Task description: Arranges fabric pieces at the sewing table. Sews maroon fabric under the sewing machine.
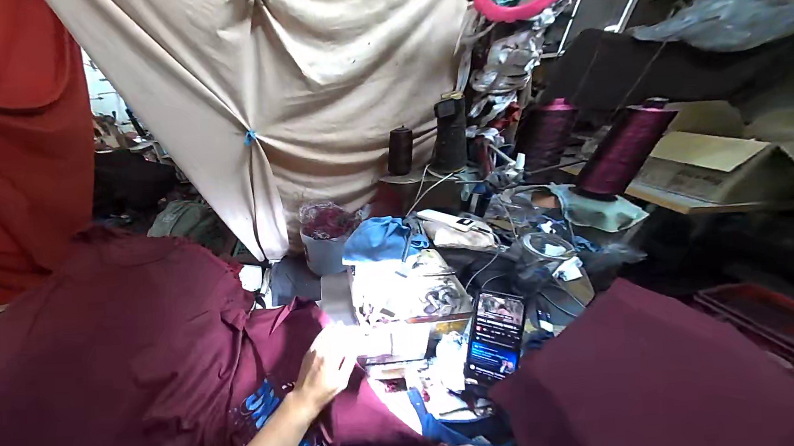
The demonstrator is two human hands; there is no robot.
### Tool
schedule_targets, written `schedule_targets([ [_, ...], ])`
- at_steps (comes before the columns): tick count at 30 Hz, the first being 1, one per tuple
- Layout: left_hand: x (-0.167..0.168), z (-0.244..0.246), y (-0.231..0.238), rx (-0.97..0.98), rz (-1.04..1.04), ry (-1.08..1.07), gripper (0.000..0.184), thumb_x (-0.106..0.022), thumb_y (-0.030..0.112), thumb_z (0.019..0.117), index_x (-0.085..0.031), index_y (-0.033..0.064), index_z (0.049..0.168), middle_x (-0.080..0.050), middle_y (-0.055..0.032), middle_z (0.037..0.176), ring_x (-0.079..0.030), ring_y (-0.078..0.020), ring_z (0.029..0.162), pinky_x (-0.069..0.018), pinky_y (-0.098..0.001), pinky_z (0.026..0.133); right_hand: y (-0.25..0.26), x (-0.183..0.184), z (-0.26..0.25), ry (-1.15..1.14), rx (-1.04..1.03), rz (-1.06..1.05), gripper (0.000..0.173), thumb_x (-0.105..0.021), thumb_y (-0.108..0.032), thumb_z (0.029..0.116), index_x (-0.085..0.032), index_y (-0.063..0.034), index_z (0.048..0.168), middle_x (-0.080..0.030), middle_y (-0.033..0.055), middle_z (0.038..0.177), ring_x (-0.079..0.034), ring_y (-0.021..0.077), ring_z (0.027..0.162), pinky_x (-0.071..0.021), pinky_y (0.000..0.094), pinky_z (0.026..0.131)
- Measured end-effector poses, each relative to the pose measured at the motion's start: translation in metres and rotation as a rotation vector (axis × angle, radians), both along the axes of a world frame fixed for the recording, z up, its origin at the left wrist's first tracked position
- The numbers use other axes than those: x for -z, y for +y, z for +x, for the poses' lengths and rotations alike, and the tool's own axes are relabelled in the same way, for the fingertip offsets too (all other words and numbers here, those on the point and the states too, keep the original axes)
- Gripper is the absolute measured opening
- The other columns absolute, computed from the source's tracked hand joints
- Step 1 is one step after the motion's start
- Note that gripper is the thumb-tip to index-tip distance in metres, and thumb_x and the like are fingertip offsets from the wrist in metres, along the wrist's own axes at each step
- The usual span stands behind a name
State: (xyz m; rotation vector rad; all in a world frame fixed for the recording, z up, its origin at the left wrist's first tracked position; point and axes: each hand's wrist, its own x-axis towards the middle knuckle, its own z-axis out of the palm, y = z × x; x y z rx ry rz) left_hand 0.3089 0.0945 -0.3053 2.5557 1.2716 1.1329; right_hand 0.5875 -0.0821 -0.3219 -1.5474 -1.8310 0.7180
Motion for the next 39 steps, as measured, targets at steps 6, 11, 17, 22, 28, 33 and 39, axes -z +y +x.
schedule_targets([
  [6, -0.026, 0.010, 0.001, -0.135, -0.318, 0.363, 0.055, -0.039, 0.013, 0.1044, -0.036, 0.0020, 0.158, -0.035, -0.0147, 0.165, -0.027, -0.0306, 0.156, -0.0150, -0.0543, 0.127, 0.098, 0.018, -0.076, 0.270, 0.018, 0.100, 0.028, -0.064, -0.019, 0.0988, -0.075, -0.0040, 0.119, -0.075, 0.0094, 0.116, -0.071, 0.0151, 0.110, -0.0555, 0.0339, 0.101],
  [11, -0.045, 0.029, 0.019, -0.231, -0.465, 0.418, 0.058, -0.043, 0.036, 0.1064, -0.045, 0.0025, 0.154, -0.036, -0.0145, 0.165, -0.020, -0.0326, 0.158, -0.0031, -0.0593, 0.127, 0.124, 0.020, -0.084, 0.309, -0.015, -0.056, 0.029, -0.065, -0.026, 0.0971, -0.075, 0.0011, 0.101, -0.074, 0.0122, 0.097, -0.069, 0.0190, 0.097, -0.0533, 0.0405, 0.093],
  [17, -0.037, 0.031, 0.007, -0.172, -0.405, 0.378, 0.060, -0.043, 0.038, 0.1065, -0.044, 0.0024, 0.155, -0.037, -0.0147, 0.164, -0.026, -0.0319, 0.156, -0.0079, -0.0593, 0.126, 0.099, 0.009, -0.069, 0.599, -0.102, -0.114, 0.014, -0.065, -0.016, 0.0952, -0.071, -0.0050, 0.089, -0.062, -0.0068, 0.073, -0.055, -0.0019, 0.065, -0.0484, 0.0192, 0.063],
  [22, -0.044, 0.037, 0.031, -0.209, -0.444, 0.474, 0.051, -0.044, 0.033, 0.1073, -0.052, 0.0025, 0.148, -0.047, -0.0159, 0.157, -0.030, -0.0348, 0.154, -0.0083, -0.0601, 0.126, 0.117, 0.003, -0.069, 0.477, 0.000, -0.057, 0.021, -0.065, -0.022, 0.0963, -0.072, -0.0034, 0.089, -0.065, -0.0009, 0.078, -0.059, 0.0038, 0.074, -0.0514, 0.0260, 0.073],
  [28, -0.046, 0.042, 0.041, -0.258, -0.441, 0.511, 0.051, -0.044, 0.035, 0.1071, -0.056, 0.0011, 0.143, -0.051, -0.0187, 0.152, -0.035, -0.0346, 0.151, -0.0100, -0.0562, 0.127, 0.130, -0.002, -0.070, 0.487, 0.042, -0.065, 0.023, -0.065, -0.024, 0.0971, -0.071, -0.0052, 0.086, -0.063, -0.0021, 0.076, -0.059, 0.0045, 0.073, -0.0507, 0.0283, 0.073],
  [33, -0.032, 0.031, 0.044, -0.178, -0.250, 0.476, 0.036, -0.056, 0.029, 0.1034, -0.069, 0.0084, 0.130, -0.061, -0.0191, 0.142, -0.046, -0.0417, 0.143, -0.0208, -0.0640, 0.122, 0.115, -0.002, -0.073, 0.391, 0.067, 0.009, 0.027, -0.063, -0.023, 0.0986, -0.076, -0.0001, 0.095, -0.073, 0.0092, 0.090, -0.068, 0.0142, 0.088, -0.0553, 0.0368, 0.086],
  [39, -0.040, -0.009, 0.026, -0.248, -0.370, -0.397, 0.042, -0.046, 0.015, 0.1057, -0.053, -0.0095, 0.140, -0.059, -0.0274, 0.139, -0.057, -0.0322, 0.131, -0.0420, -0.0437, 0.113, 0.033, -0.044, -0.005, 0.165, 0.294, 0.401, 0.023, -0.063, -0.015, 0.0980, -0.077, -0.0010, 0.111, -0.077, 0.0111, 0.108, -0.074, 0.0194, 0.103, -0.0584, 0.0389, 0.096],
])
